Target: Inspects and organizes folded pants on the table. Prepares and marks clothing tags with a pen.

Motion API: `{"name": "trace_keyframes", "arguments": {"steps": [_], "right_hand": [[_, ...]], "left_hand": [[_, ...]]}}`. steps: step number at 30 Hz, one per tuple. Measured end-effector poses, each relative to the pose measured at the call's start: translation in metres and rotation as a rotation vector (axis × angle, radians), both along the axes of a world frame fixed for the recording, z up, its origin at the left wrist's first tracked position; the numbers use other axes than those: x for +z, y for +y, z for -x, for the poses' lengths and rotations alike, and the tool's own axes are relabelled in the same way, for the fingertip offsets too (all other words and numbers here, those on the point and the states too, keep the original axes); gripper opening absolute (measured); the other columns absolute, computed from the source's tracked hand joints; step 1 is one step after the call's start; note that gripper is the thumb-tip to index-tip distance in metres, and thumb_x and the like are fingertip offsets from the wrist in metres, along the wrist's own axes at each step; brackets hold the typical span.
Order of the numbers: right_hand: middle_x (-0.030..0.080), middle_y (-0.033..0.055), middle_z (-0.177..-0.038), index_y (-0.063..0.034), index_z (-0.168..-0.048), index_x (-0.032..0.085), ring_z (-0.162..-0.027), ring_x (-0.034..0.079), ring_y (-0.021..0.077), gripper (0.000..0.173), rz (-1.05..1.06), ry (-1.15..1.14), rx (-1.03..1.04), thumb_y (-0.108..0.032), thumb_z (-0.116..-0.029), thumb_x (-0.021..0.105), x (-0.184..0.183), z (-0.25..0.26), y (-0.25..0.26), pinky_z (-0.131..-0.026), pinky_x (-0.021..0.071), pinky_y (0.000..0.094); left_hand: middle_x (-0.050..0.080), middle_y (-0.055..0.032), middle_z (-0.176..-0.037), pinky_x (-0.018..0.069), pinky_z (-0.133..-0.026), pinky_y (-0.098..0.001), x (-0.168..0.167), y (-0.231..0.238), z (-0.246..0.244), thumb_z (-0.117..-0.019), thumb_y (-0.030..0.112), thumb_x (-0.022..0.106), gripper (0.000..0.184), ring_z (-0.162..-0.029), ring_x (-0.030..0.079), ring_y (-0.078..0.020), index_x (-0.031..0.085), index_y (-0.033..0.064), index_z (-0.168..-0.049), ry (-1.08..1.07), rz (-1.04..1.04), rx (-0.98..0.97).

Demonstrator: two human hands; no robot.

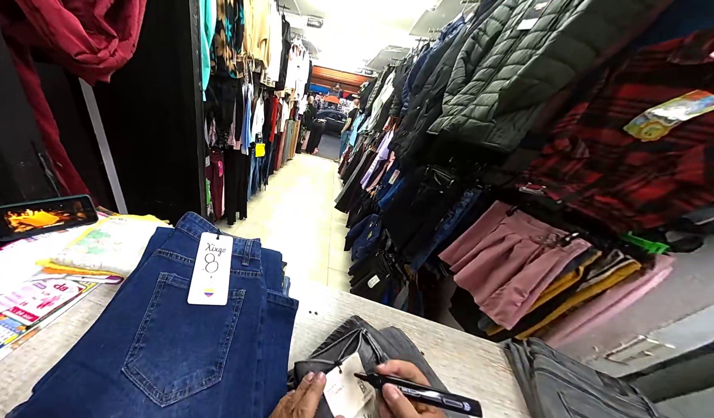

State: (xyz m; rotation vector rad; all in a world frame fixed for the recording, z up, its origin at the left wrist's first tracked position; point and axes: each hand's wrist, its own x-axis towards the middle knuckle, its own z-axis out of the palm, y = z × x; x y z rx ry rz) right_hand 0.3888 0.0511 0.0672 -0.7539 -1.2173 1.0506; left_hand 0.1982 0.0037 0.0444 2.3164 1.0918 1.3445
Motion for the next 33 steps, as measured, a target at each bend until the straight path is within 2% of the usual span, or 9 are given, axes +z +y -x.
{"name": "trace_keyframes", "arguments": {"steps": [3,5,8,11,14,21,26,29,33], "right_hand": [[0.069,-0.0109,-0.078,-0.0159,-0.099,0.071,-0.052,0.053,-0.0053,0.012,-0.06,-0.16,-0.01,-0.009,-0.0893,0.069,-0.013,-0.011,0.003,-0.047,0.0441,0.0124],[0.066,-0.0109,-0.08,-0.014,-0.103,0.06,-0.055,0.053,-0.0039,0.017,-0.082,-0.242,0.002,-0.017,-0.0895,0.071,-0.027,-0.017,0.001,-0.048,0.0458,0.015],[0.064,-0.0089,-0.075,-0.0124,-0.102,0.055,-0.054,0.056,0.0,0.025,-0.077,-0.319,-0.004,-0.019,-0.086,0.073,-0.034,-0.021,-0.003,-0.049,0.0496,0.0187],[0.07,-0.0059,-0.081,-0.0106,-0.099,0.061,-0.058,0.061,0.0,0.021,-0.161,-0.351,0.007,-0.012,-0.0852,0.076,-0.034,-0.017,-0.006,-0.051,0.0533,0.0175],[0.07,-0.0057,-0.085,-0.0117,-0.098,0.064,-0.063,0.062,-0.0015,0.017,-0.26,-0.391,0.019,-0.016,-0.0878,0.077,-0.038,-0.015,-0.005,-0.055,0.054,0.0157],[0.07,-0.0078,-0.086,-0.0134,-0.097,0.065,-0.067,0.063,-0.0028,0.014,-0.303,-0.461,0.047,-0.017,-0.088,0.076,-0.038,-0.015,-0.003,-0.058,0.055,0.0151],[0.071,-0.0045,-0.081,-0.0104,-0.098,0.063,-0.06,0.062,-0.0007,0.016,-0.267,-0.481,0.03,-0.018,-0.0903,0.075,-0.039,-0.014,-0.001,-0.054,0.0527,0.0164],[0.071,-0.0028,-0.083,-0.0087,-0.101,0.063,-0.059,0.062,0.0009,0.018,-0.251,-0.47,0.038,-0.019,-0.0917,0.074,-0.04,-0.014,0.001,-0.054,0.0538,0.0175],[0.07,-0.0043,-0.08,-0.0096,-0.098,0.062,-0.06,0.061,-0.0003,0.016,-0.263,-0.493,0.032,-0.019,-0.0915,0.074,-0.039,-0.015,0.001,-0.053,0.0528,0.0171]], "left_hand": [[0.059,-0.0372,-0.133,0.049,-0.104,-0.0579,-0.009,-0.003,-0.001,-0.0852,0.011,0.075,0.035,-0.127,0.057,-0.0535,0.074,0.0016,-0.119,0.015,-0.023,0.043],[0.06,-0.0338,-0.134,0.0507,-0.104,-0.053,-0.025,-0.006,-0.003,-0.0855,0.024,0.074,0.037,-0.127,0.059,-0.0479,0.074,0.009,-0.119,0.046,-0.09,0.088],[0.059,-0.0328,-0.136,0.0519,-0.103,-0.0518,-0.03,-0.007,-0.003,-0.0864,0.027,0.073,0.039,-0.127,0.06,-0.0457,0.073,0.0138,-0.123,0.083,-0.099,0.096],[0.059,-0.0316,-0.137,0.0516,-0.104,-0.0491,-0.03,-0.008,-0.003,-0.0871,0.028,0.072,0.038,-0.128,0.06,-0.0435,0.072,0.0162,-0.123,0.098,-0.099,0.11],[0.059,-0.0305,-0.137,0.0511,-0.105,-0.0479,-0.031,-0.007,-0.002,-0.0894,0.03,0.07,0.036,-0.129,0.059,-0.0421,0.072,0.0182,-0.123,0.116,-0.109,0.116],[0.057,-0.0295,-0.14,0.0496,-0.107,-0.0459,-0.031,-0.006,-0.002,-0.0908,0.032,0.069,0.036,-0.132,0.057,-0.0406,0.071,0.0193,-0.124,0.134,-0.115,0.115],[0.057,-0.0286,-0.14,0.0497,-0.107,-0.0464,-0.032,-0.006,-0.002,-0.0915,0.033,0.068,0.034,-0.133,0.056,-0.0403,0.072,0.0209,-0.123,0.147,-0.111,0.124],[0.057,-0.0284,-0.141,0.0493,-0.108,-0.0468,-0.032,-0.007,-0.002,-0.0911,0.033,0.069,0.034,-0.134,0.056,-0.0406,0.072,0.0209,-0.123,0.153,-0.11,0.125],[0.057,-0.0289,-0.14,0.0494,-0.108,-0.047,-0.033,-0.006,-0.002,-0.0923,0.033,0.067,0.033,-0.133,0.056,-0.0412,0.072,0.0209,-0.123,0.154,-0.114,0.123]]}}
